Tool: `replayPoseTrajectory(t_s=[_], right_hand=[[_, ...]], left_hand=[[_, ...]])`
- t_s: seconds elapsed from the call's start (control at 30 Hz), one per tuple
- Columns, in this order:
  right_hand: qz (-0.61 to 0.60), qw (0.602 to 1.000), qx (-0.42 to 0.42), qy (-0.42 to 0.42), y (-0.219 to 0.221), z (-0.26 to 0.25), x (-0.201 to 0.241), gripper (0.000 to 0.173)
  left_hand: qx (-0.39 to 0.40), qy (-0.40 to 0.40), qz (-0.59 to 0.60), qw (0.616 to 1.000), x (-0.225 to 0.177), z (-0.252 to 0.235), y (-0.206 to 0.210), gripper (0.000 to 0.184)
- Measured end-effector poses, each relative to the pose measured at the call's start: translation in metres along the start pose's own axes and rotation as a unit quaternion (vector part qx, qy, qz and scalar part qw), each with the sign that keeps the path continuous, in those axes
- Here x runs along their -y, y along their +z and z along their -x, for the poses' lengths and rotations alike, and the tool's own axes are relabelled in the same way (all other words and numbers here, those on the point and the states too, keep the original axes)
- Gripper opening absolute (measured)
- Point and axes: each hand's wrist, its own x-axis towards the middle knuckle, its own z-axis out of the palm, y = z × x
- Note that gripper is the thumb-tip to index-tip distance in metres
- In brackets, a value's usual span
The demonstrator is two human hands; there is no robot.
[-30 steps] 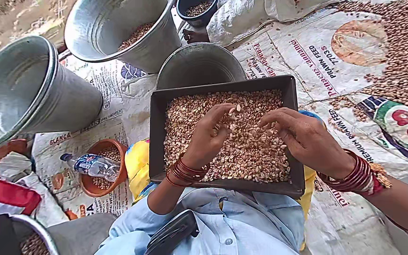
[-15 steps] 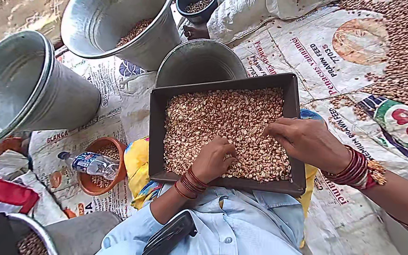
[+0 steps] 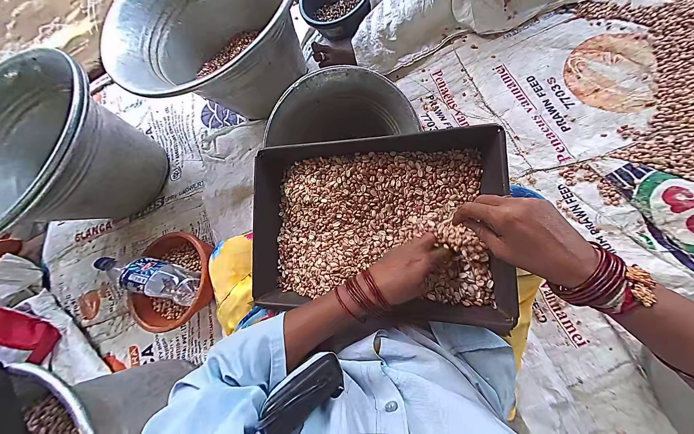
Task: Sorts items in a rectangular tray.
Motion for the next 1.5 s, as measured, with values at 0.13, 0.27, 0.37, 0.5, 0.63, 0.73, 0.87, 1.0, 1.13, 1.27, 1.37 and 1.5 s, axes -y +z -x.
replayPoseTrajectory(t_s=[0.13, 0.27, 0.37, 0.5, 0.63, 0.73, 0.87, 1.0, 1.13, 1.27, 1.37, 1.5], right_hand=[[0.005, 1.0, 0.001, 0.002, -0.003, 0.0, 0.0, 0.018], [0.01, 1.0, 0.009, 0.0, -0.001, 0.001, 0.002, 0.017], [0.007, 0.999, 0.032, -0.006, 0.009, 0.004, 0.005, 0.011], [0.003, 0.997, 0.075, -0.014, 0.02, 0.009, 0.01, 0.009], [0.03, 0.996, 0.083, 0.007, 0.025, 0.011, 0.011, 0.008], [0.048, 0.997, 0.064, 0.021, 0.028, 0.01, 0.009, 0.006], [0.058, 0.996, 0.06, 0.019, 0.034, 0.01, 0.011, 0.007], [0.048, 0.997, 0.051, -0.003, 0.046, 0.012, 0.016, 0.011], [0.069, 0.995, 0.075, -0.015, 0.054, 0.012, 0.018, 0.015], [0.078, 0.99, 0.115, -0.007, 0.053, 0.012, 0.02, 0.016], [0.08, 0.989, 0.127, 0.0, 0.052, 0.012, 0.021, 0.018], [0.071, 0.989, 0.132, 0.017, 0.05, 0.011, 0.02, 0.019]], left_hand=[[-0.163, -0.171, -0.025, 0.971, 0.026, -0.002, -0.033, 0.044], [-0.318, -0.202, -0.092, 0.922, 0.053, 0.028, -0.047, 0.064], [-0.373, -0.105, -0.117, 0.914, 0.053, 0.039, -0.034, 0.042], [-0.295, 0.007, -0.081, 0.952, 0.034, 0.029, 0.003, 0.009], [-0.244, 0.038, -0.124, 0.961, 0.034, 0.016, 0.022, 0.012], [-0.239, 0.056, -0.154, 0.957, 0.033, 0.014, 0.025, 0.014], [-0.267, 0.043, -0.04, 0.962, 0.04, 0.019, 0.014, 0.012], [-0.339, -0.018, 0.208, 0.917, 0.06, 0.038, -0.023, 0.024], [-0.33, -0.019, 0.125, 0.935, 0.062, 0.046, -0.026, 0.015], [-0.285, 0.013, -0.015, 0.958, 0.047, 0.025, -0.007, 0.014], [-0.284, 0.02, -0.105, 0.953, 0.041, 0.004, 0.004, 0.015], [-0.264, 0.003, -0.177, 0.948, 0.035, -0.006, 0.01, 0.016]])
